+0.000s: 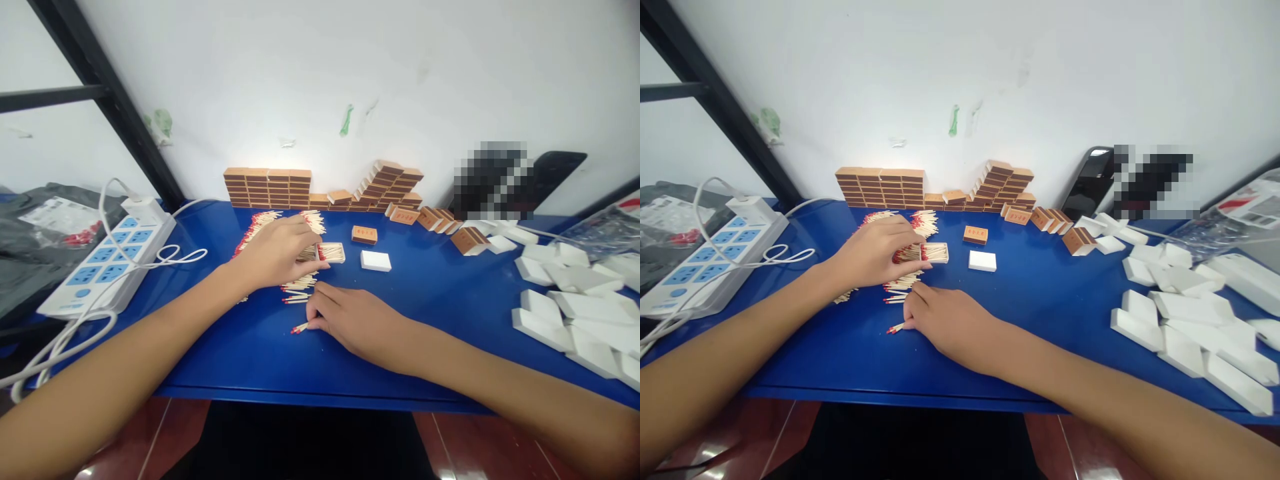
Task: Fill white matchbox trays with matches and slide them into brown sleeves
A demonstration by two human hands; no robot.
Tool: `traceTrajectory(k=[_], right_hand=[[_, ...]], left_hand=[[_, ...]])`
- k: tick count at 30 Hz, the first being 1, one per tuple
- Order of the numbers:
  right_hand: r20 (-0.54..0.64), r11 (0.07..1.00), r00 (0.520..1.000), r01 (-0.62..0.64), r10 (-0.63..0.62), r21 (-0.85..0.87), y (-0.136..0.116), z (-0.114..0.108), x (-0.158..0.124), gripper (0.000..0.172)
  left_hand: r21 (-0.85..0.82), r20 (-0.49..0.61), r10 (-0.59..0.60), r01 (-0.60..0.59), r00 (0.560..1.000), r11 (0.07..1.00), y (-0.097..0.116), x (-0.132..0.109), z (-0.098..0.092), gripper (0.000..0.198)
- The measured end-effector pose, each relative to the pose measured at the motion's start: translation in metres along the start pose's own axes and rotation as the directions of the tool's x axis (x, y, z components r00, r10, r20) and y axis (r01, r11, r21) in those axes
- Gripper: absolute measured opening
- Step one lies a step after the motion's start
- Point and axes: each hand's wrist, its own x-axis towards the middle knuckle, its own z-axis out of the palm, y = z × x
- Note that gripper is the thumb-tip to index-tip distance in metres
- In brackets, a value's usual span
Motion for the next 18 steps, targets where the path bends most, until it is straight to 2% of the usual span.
traceTrajectory(k=[4,6,9,12,18], right_hand=[[-0.112,0.998,0.992,-0.060,0.063,0.028,0.014,-0.016,-0.002,0.015],[-0.231,0.990,0.963,-0.143,0.141,0.008,0.028,-0.028,-0.004,0.014],[-0.338,0.982,0.927,-0.187,0.164,-0.035,0.049,-0.042,-0.007,0.012],[-0.337,0.979,0.927,-0.195,0.164,-0.061,0.061,-0.045,-0.009,0.011],[-0.271,0.978,0.948,-0.195,0.169,-0.071,0.064,-0.041,-0.010,0.013]], left_hand=[[-0.005,0.002,0.021,-0.021,1.000,1.000,0.001,0.000,0.000,0.035],[-0.008,0.009,0.017,-0.017,1.000,1.000,0.002,0.000,0.000,0.034],[-0.022,0.017,0.013,-0.012,1.000,1.000,0.004,0.000,0.000,0.040],[-0.046,0.011,0.023,-0.022,1.000,0.999,0.007,0.000,0.000,0.041],[-0.083,0.020,0.020,-0.018,1.000,0.996,0.012,0.000,0.002,0.043]])
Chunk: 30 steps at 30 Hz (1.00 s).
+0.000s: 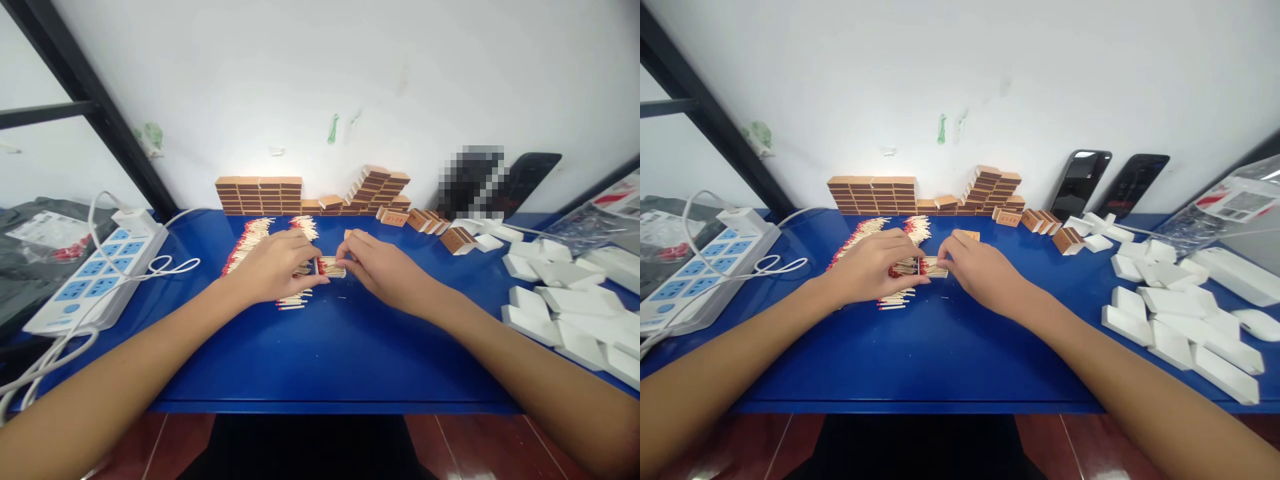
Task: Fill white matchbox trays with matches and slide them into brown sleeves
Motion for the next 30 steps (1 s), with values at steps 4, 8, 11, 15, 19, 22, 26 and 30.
traceTrajectory(k=[4,8,11,15,19,22,26,30], right_hand=[[0.013,1.000,1.000,0.003,-0.003,0.026,0.003,0.001,-0.001,0.012],[0.019,0.999,1.000,0.006,-0.007,0.032,0.005,0.003,-0.003,0.012],[0.053,1.000,0.999,-0.006,0.006,0.011,0.006,0.004,-0.004,0.010],[0.073,1.000,0.997,-0.009,0.007,0.026,0.004,0.004,-0.004,0.009],[0.089,0.998,0.996,0.007,-0.013,0.069,0.003,0.004,-0.005,0.012],[0.089,0.996,0.996,0.011,-0.018,0.084,0.003,0.005,-0.005,0.013],[0.068,0.998,0.998,0.013,-0.017,0.064,0.005,0.002,-0.005,0.011],[0.074,0.998,0.997,-0.012,0.008,0.058,0.006,-0.004,-0.006,0.007]], left_hand=[[-0.025,0.035,-0.001,0.002,0.999,1.000,0.002,0.000,0.001,0.041],[-0.044,0.065,-0.005,0.008,0.998,0.999,0.004,0.000,0.003,0.039],[-0.046,0.082,0.004,0.000,0.997,0.999,0.005,0.000,0.005,0.042],[-0.058,0.088,-0.004,0.009,0.996,0.998,0.007,0.000,0.006,0.048],[-0.100,0.044,-0.008,0.012,0.999,0.995,0.009,0.002,0.006,0.037],[-0.128,0.014,-0.009,0.011,1.000,0.992,0.011,0.003,0.008,0.028],[-0.131,0.018,-0.014,0.016,1.000,0.991,0.012,0.003,0.009,0.022],[-0.118,0.017,-0.035,0.037,0.999,0.992,0.013,0.003,0.007,0.019]])
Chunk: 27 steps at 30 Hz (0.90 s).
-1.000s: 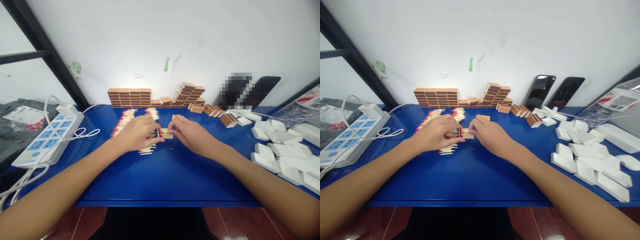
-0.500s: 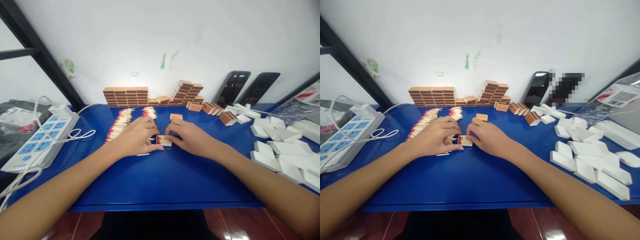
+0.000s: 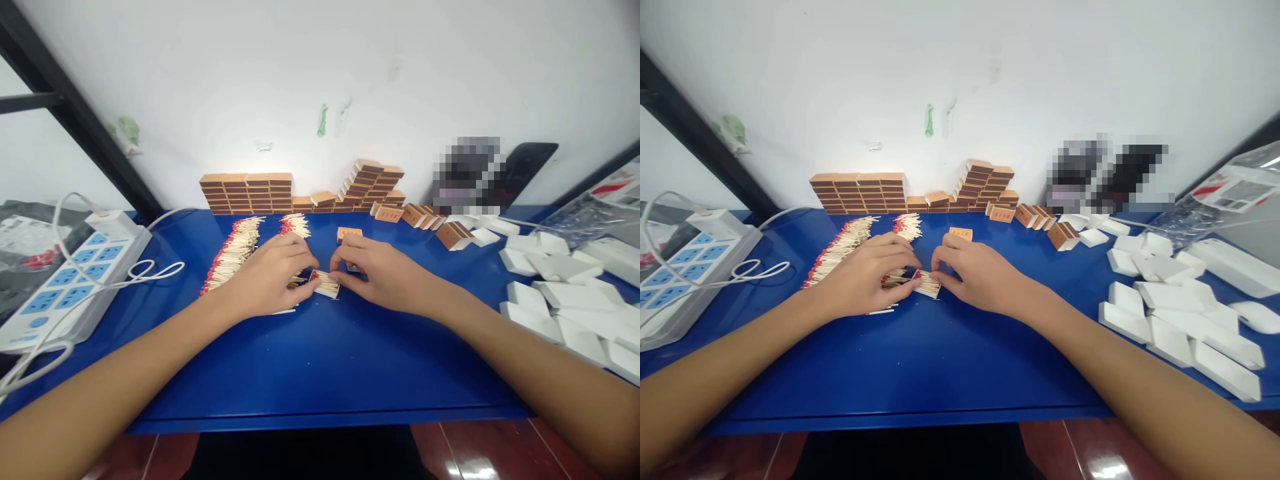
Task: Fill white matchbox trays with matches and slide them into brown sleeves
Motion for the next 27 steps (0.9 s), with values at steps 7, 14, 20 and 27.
traceTrajectory(k=[7,14,20,27], right_hand=[[0.013,1.000,1.000,-0.001,0.001,-0.026,-0.0005,0.0016,0.0002,0.007],[-0.008,0.998,0.998,0.060,-0.060,0.030,-0.0040,0.0022,-0.0005,0.012],[0.010,0.995,0.997,0.071,-0.071,0.071,-0.0073,-0.0006,-0.0010,0.011],[0.025,0.997,0.998,0.061,-0.062,0.047,-0.0062,-0.0013,-0.0012,0.011]], left_hand=[[-0.010,0.025,0.012,-0.012,1.000,1.000,0.0003,0.0004,0.0012,0.019],[-0.031,0.036,-0.023,0.024,0.999,0.999,0.0010,0.0009,-0.0007,0.017],[-0.037,0.052,-0.020,0.022,0.998,0.999,0.0001,0.0001,0.0001,0.018],[-0.026,0.034,-0.004,0.005,0.999,1.000,-0.0002,-0.0013,0.0001,0.020]])
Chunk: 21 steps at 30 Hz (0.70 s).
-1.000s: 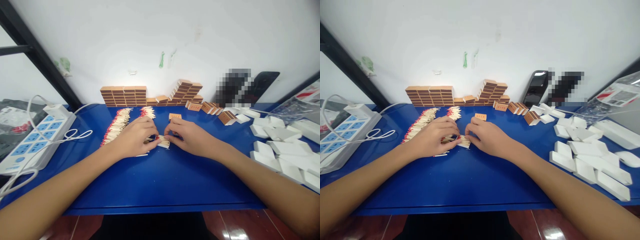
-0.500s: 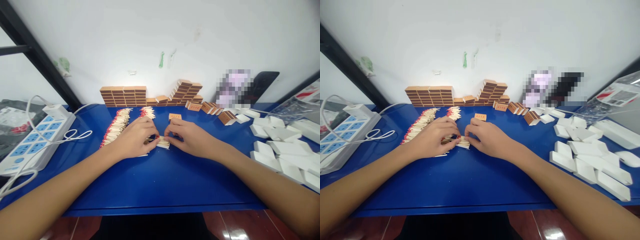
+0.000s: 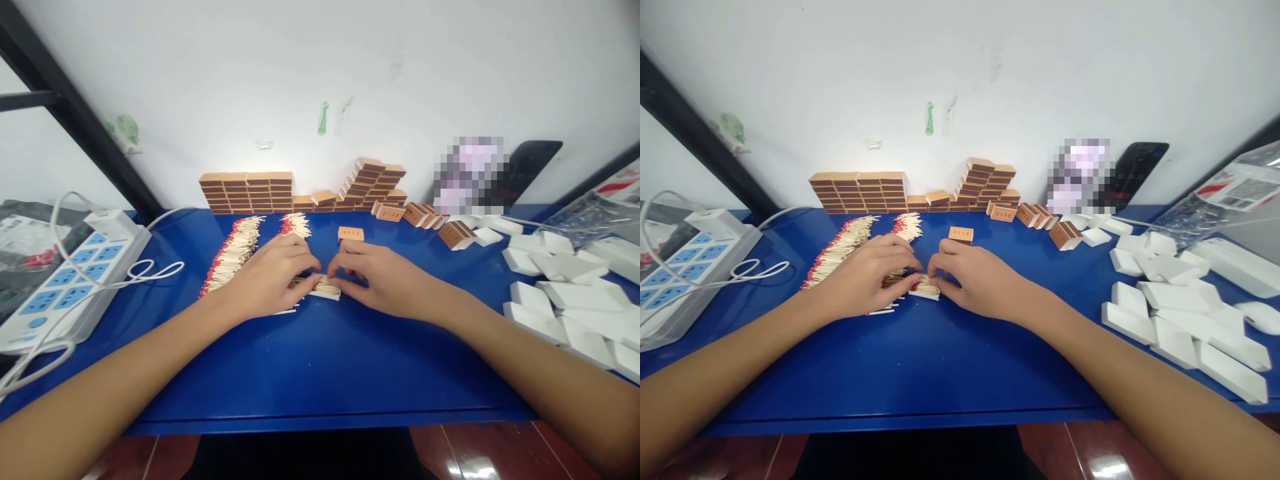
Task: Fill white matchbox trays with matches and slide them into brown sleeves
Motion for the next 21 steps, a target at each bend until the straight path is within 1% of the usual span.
traceTrajectory(k=[3,7,13,16,21], right_hand=[[0.010,1.000,1.000,0.000,0.000,0.004,0.0004,-0.0002,-0.0002,0.013],[-0.011,1.000,1.000,0.002,-0.002,0.010,0.0009,0.0000,-0.0001,0.013],[0.007,0.999,1.000,-0.006,0.006,0.043,-0.0038,-0.0045,-0.0004,0.013],[0.023,0.997,1.000,-0.007,0.005,0.081,-0.0070,-0.0074,-0.0011,0.010],[0.032,0.995,0.999,-0.012,0.009,0.095,-0.0066,-0.0064,-0.0012,0.010]], left_hand=[[-0.017,-0.015,0.021,-0.021,1.000,1.000,0.0007,0.0006,-0.0013,0.017],[-0.059,-0.007,0.031,-0.032,0.999,0.998,0.0029,0.0011,-0.0034,0.013],[-0.087,-0.003,0.053,-0.053,0.999,0.995,0.0057,0.0005,-0.0041,0.013],[-0.099,0.005,0.050,-0.049,0.999,0.994,0.0059,0.0007,-0.0037,0.011],[-0.113,0.020,0.048,-0.045,0.999,0.993,0.0055,0.0009,-0.0039,0.013]])
